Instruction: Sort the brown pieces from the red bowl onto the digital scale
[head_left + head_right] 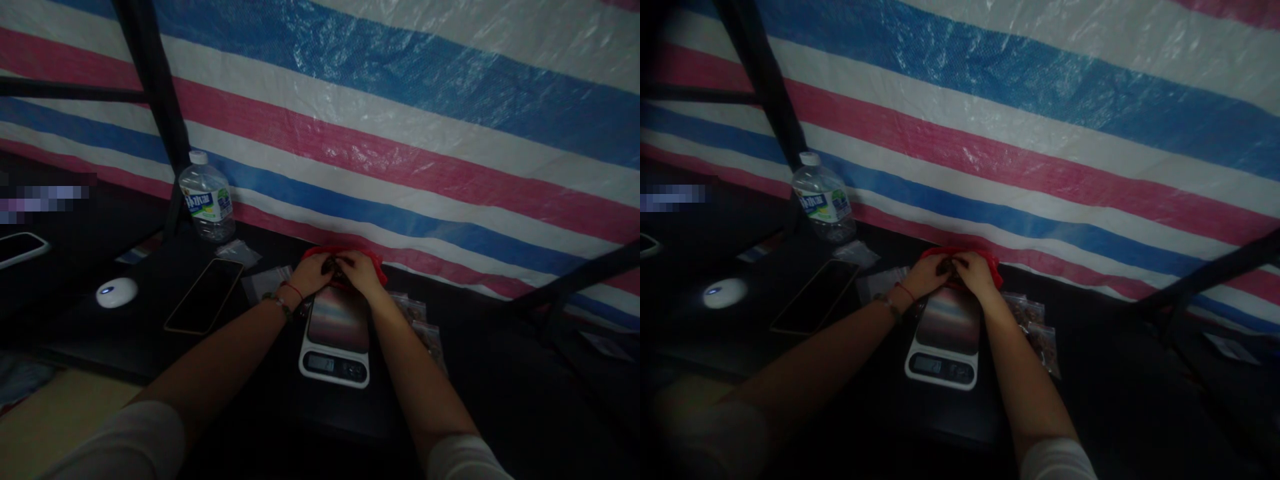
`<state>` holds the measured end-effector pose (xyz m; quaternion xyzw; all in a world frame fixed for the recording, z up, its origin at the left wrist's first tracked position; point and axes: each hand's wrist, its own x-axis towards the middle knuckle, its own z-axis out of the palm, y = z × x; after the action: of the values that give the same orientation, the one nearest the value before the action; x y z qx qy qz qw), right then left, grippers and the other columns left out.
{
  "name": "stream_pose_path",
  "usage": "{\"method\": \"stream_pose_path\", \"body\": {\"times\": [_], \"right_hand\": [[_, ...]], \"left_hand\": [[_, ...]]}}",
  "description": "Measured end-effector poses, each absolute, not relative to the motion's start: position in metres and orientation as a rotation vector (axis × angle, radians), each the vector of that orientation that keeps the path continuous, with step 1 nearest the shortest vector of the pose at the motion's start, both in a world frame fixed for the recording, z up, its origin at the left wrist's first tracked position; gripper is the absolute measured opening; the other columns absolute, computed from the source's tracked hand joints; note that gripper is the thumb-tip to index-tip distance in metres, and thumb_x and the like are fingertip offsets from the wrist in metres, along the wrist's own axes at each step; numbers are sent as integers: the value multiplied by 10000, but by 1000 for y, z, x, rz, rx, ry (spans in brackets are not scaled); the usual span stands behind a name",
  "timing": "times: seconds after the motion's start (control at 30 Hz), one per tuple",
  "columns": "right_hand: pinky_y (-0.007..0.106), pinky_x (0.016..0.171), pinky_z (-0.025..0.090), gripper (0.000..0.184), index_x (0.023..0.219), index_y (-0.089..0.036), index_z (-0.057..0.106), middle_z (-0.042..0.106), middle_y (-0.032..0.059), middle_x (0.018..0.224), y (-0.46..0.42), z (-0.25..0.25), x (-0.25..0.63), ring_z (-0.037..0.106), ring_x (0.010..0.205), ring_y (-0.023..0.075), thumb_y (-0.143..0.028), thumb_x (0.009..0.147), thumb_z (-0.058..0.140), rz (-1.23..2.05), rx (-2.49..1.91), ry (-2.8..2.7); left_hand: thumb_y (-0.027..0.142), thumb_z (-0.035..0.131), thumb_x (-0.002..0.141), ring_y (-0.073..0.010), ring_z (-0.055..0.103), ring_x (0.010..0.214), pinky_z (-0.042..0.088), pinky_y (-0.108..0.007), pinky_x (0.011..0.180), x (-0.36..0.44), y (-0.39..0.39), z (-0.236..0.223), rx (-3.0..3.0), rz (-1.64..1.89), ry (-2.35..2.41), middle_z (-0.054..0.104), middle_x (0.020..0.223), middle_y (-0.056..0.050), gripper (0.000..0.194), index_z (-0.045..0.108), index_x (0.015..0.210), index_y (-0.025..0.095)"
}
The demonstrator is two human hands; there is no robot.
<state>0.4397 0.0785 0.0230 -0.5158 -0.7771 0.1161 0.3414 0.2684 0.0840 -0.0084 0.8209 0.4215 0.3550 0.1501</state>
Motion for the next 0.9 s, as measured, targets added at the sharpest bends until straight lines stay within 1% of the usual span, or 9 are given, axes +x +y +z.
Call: {"method": "stream_pose_path", "body": {"times": [0.1, 0.27, 0.4, 0.53, 0.73, 0.83, 0.9], "right_hand": [[312, 833, 503, 202, 927, -210, 735, 732, 48, 953, 78, 22, 439, 665, 894, 191, -184, 831, 560, 301, -1381, -2002], [309, 835, 500, 219, 913, -205, 742, 737, 49, 949, 79, 22, 441, 670, 888, 196, -151, 813, 555, 293, -1430, -1978], [310, 819, 504, 216, 902, -204, 745, 740, 49, 934, 79, 22, 440, 675, 872, 201, -156, 811, 556, 310, -1463, -1979], [304, 838, 501, 215, 905, -214, 740, 738, 39, 941, 78, 23, 439, 672, 894, 194, -166, 822, 547, 300, -1447, -1988], [316, 898, 487, 272, 974, -211, 716, 730, 40, 1000, 77, 25, 441, 660, 961, 186, -175, 853, 475, 296, -1432, -1916], [332, 910, 481, 282, 981, -186, 712, 727, 60, 1007, 77, 36, 440, 655, 971, 195, -172, 849, 464, 256, -1453, -1897], [342, 901, 486, 284, 971, -183, 713, 728, 62, 994, 68, 56, 439, 657, 956, 201, -162, 838, 462, 242, -1465, -1880]], "left_hand": [[223, 580, 790, -235, 630, 1028, 490, -366, 937, 268, 83, -7, 2361, 1011, 1202, 679, 1089, -94, 352, 603, 1134, 152], [224, 582, 791, -234, 631, 1016, 493, -372, 934, 269, 81, -5, 2339, 1029, 1197, 675, 1082, -90, 345, 596, 1129, 151], [210, 579, 791, -224, 625, 1038, 484, -362, 955, 269, 82, -5, 2332, 1061, 1164, 664, 1119, -88, 372, 578, 1159, 155], [206, 573, 791, -227, 628, 1025, 486, -372, 951, 269, 83, -7, 2351, 1034, 1165, 673, 1087, -87, 330, 600, 1116, 157], [200, 584, 777, -222, 624, 1042, 483, -369, 967, 269, 83, -8, 2333, 1077, 1168, 665, 1124, -92, 399, 572, 1173, 149], [194, 580, 775, -224, 622, 1052, 487, -367, 966, 268, 80, -5, 2340, 1081, 1164, 660, 1138, -89, 421, 561, 1194, 154], [201, 583, 774, -229, 612, 1083, 476, -374, 987, 267, 78, -2, 2352, 1074, 1161, 650, 1169, -87, 448, 550, 1219, 162]]}}
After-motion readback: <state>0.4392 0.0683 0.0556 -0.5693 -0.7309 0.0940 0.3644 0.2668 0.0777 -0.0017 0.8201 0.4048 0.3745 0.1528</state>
